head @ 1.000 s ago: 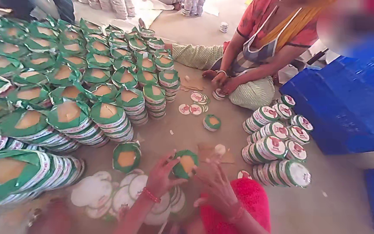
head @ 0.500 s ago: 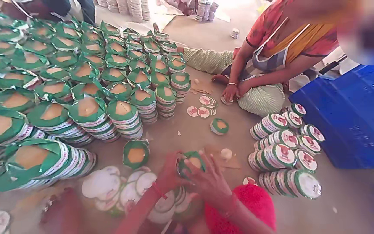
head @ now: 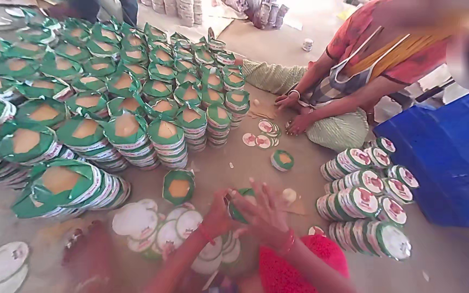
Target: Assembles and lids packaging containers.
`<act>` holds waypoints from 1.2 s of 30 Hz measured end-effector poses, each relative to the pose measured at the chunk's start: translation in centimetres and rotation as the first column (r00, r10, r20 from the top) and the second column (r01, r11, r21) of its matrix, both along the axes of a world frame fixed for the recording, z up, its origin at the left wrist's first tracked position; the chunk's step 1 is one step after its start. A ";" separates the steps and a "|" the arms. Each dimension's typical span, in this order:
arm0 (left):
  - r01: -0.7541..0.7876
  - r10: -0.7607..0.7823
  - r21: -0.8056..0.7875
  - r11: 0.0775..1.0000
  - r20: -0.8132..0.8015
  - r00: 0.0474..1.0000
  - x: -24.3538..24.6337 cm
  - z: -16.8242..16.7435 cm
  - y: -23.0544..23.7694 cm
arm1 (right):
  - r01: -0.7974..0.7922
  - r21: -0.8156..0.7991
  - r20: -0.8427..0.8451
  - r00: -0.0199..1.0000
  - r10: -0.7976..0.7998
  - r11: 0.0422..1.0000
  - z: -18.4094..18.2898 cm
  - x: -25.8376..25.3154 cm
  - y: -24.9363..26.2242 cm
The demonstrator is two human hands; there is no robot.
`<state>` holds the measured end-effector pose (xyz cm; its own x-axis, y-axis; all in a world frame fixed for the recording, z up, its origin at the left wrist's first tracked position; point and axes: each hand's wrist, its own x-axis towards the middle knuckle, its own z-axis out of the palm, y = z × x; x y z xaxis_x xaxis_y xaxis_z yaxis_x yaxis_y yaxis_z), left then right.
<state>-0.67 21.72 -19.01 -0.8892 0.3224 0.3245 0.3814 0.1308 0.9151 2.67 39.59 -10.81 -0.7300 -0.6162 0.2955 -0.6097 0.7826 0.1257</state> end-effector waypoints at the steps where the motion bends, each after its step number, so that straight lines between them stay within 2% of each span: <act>1: 0.010 -0.010 0.002 1.000 0.019 1.000 0.0 0.3 -0.1 | -0.022 0.028 -0.012 1.000 0.023 0.999 0.1 0.4 -0.1; 6: 0.028 -0.021 -0.059 0.998 0.120 0.993 0.0 1.1 -0.2 | -0.058 0.044 -0.024 0.998 0.060 0.997 0.5 2.6 0.9; 9: 0.084 -0.080 -0.198 0.977 0.029 0.996 -0.7 0.8 -1.7 | 0.052 -0.114 -0.018 0.998 -0.054 0.992 1.8 3.4 1.9; 10: 0.150 -0.136 -0.282 0.948 0.070 0.988 -1.1 1.0 -3.0 | 0.104 -0.165 -0.005 0.994 -0.106 0.981 2.3 3.8 2.1; 11: 0.238 -0.199 -0.375 0.896 0.139 0.970 -1.7 1.3 -4.5 | 0.149 -0.221 0.026 0.989 -0.147 0.964 2.6 4.4 2.4; 13: 0.418 -0.266 -0.581 0.698 0.331 0.905 -2.6 1.9 -7.4 | 0.199 -0.339 0.117 0.979 -0.169 0.920 1.9 6.2 2.1; 15: 0.459 -0.187 -0.745 0.484 0.424 0.886 -2.5 1.6 -8.7 | 0.218 -0.434 0.239 0.963 -0.122 0.874 0.2 8.3 0.5; 16: 0.453 -0.128 -0.790 0.414 0.442 0.888 -2.3 1.5 -8.8 | 0.217 -0.461 0.286 0.954 -0.088 0.860 -0.7 9.1 -0.3; 18: 0.430 -0.083 -0.823 0.371 0.432 0.898 -1.9 1.4 -8.6 | 0.207 -0.504 0.327 0.944 -0.036 0.839 -2.5 10.1 -1.6; 21: 0.423 -0.165 -0.837 0.348 0.389 0.906 -1.9 2.0 -8.6 | 0.231 -0.573 0.353 0.936 -0.018 0.786 -3.5 10.6 -2.5; 23: 0.407 -0.198 -0.853 0.326 0.359 0.912 -2.2 3.7 -8.4 | 0.290 -0.623 0.399 0.917 -0.024 0.727 -3.2 10.3 -2.5; 25: 0.434 -0.216 -0.825 0.362 0.379 0.900 -2.5 6.1 -7.7 | 0.371 -0.675 0.460 0.887 -0.029 0.637 -2.7 9.7 -2.4; 26: 0.452 -0.223 -0.783 0.427 0.394 0.892 -2.5 7.5 -7.4 | 0.394 -0.694 0.473 0.880 -0.031 0.603 -2.5 9.2 -2.4; 29: 0.442 -0.288 -0.493 0.749 0.359 0.888 -2.2 9.6 -7.0 | 0.412 -0.722 0.468 0.883 -0.047 0.556 -1.2 7.8 -3.1; 30: 0.431 -0.291 -0.374 0.821 0.376 0.880 -2.0 10.0 -6.8 | 0.415 -0.752 0.471 0.882 -0.023 0.512 -0.7 7.5 -3.7; 32: 0.397 -0.288 -0.206 0.894 0.414 0.864 -1.7 10.4 -6.3 | 0.442 -0.835 0.483 0.874 0.053 0.329 0.1 6.8 -5.2; 34: 0.375 -0.301 -0.090 0.923 0.440 0.846 -1.8 10.4 -6.2 | 0.506 -0.851 0.521 0.847 0.106 0.140 0.8 6.1 -6.1; 36: 0.348 -0.297 -0.025 0.937 0.463 0.835 -2.0 10.5 -6.5 | 0.558 -0.826 0.564 0.818 0.117 0.080 1.5 5.0 -5.7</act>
